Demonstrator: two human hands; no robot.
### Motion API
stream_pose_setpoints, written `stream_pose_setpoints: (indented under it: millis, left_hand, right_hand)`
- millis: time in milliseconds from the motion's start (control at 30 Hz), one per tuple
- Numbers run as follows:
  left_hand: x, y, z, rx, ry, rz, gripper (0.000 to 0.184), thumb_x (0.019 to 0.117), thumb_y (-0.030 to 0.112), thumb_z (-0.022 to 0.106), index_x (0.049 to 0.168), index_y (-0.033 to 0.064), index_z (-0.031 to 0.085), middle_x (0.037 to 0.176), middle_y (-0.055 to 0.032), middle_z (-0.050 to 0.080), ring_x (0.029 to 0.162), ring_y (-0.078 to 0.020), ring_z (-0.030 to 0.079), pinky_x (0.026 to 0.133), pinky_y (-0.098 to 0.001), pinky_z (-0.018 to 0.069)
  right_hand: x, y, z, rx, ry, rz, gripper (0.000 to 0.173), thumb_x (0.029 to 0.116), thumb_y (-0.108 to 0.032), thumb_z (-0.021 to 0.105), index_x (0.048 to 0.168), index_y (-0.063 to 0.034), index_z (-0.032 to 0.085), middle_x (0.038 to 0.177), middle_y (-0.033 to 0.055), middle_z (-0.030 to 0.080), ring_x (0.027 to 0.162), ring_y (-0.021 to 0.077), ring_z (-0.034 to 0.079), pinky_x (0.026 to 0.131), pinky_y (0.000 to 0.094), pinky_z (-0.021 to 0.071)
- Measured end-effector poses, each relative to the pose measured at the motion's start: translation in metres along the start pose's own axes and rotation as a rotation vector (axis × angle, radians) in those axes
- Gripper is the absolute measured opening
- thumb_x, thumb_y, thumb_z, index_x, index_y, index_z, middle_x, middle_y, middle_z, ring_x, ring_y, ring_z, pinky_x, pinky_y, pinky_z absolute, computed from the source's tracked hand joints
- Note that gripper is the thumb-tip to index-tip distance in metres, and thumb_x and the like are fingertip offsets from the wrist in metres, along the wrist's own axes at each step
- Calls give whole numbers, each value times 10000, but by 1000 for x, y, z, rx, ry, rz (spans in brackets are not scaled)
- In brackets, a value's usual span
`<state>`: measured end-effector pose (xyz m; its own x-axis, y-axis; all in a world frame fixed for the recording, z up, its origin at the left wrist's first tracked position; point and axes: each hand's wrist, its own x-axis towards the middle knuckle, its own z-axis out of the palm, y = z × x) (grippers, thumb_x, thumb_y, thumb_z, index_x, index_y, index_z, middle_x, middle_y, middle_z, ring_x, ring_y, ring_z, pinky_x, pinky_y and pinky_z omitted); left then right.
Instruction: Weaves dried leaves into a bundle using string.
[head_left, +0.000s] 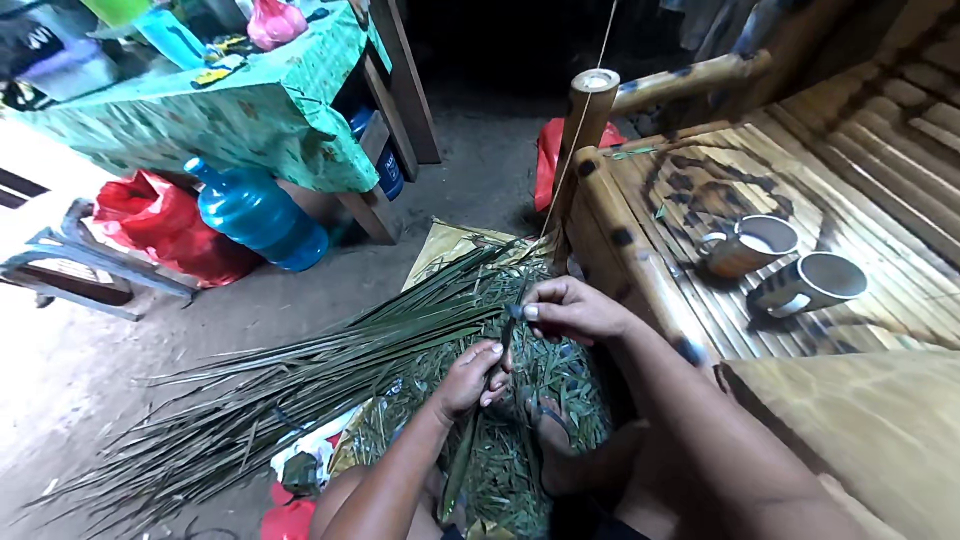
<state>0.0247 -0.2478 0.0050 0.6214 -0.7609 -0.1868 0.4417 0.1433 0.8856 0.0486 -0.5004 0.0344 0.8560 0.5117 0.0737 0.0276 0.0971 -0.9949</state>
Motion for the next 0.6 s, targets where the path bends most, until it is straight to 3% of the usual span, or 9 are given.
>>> stream_pose_setpoints:
  millis: [67, 233, 400, 467, 533, 600]
  left_hand:
    - [-2, 0, -2, -40, -45, 3, 371, 1076, 282, 296, 896, 142, 589, 589, 74, 476, 431, -19, 434, 414, -171, 388]
    - [-5, 1, -2, -24, -78, 13, 343, 1101, 330, 360, 938, 126, 582, 582, 79, 465, 440, -21, 457, 428, -169, 413]
    - [-2, 4, -3, -2, -52, 13, 330, 1102, 309, 356, 943, 118, 573, 568, 82, 447, 429, -22, 444, 419, -166, 402]
    - [-3, 3, -3, 12, -57, -27, 324, 1096, 292, 337, 943, 126, 569, 572, 83, 452, 430, -18, 438, 416, -166, 395]
    - [-5, 1, 0, 34, -56, -65, 342, 1095, 282, 306, 977, 114, 579, 601, 67, 497, 443, -20, 464, 417, -164, 410]
    - [-5, -3, 0, 64, -74, -59, 382, 1105, 283, 270, 1074, 81, 593, 687, 32, 599, 494, -39, 546, 456, -182, 479]
  right_hand:
    - [1, 0, 2, 17, -28, -12, 213, 1023, -216, 577, 945, -61, 699, 719, -19, 668, 593, 47, 611, 556, 215, 528]
    - [-1, -5, -11, -68, 170, -127, 187, 1019, -192, 590, 977, -48, 701, 736, 15, 672, 586, 71, 611, 548, 232, 539]
    - [2, -3, -6, -89, 294, -150, 185, 1018, -163, 593, 1107, -28, 684, 775, 44, 680, 581, 99, 610, 533, 252, 544]
    - [2, -7, -7, -95, 393, -140, 232, 1034, -175, 566, 1191, -49, 680, 794, 18, 677, 578, 75, 591, 530, 236, 534]
    - [0, -9, -14, -71, 478, -148, 264, 1048, -191, 548, 1239, -66, 680, 827, 23, 677, 581, 80, 588, 525, 239, 538]
    - [-1, -11, -20, -35, 523, -168, 258, 1052, -186, 545, 1233, -63, 681, 848, 36, 682, 580, 88, 590, 523, 240, 541]
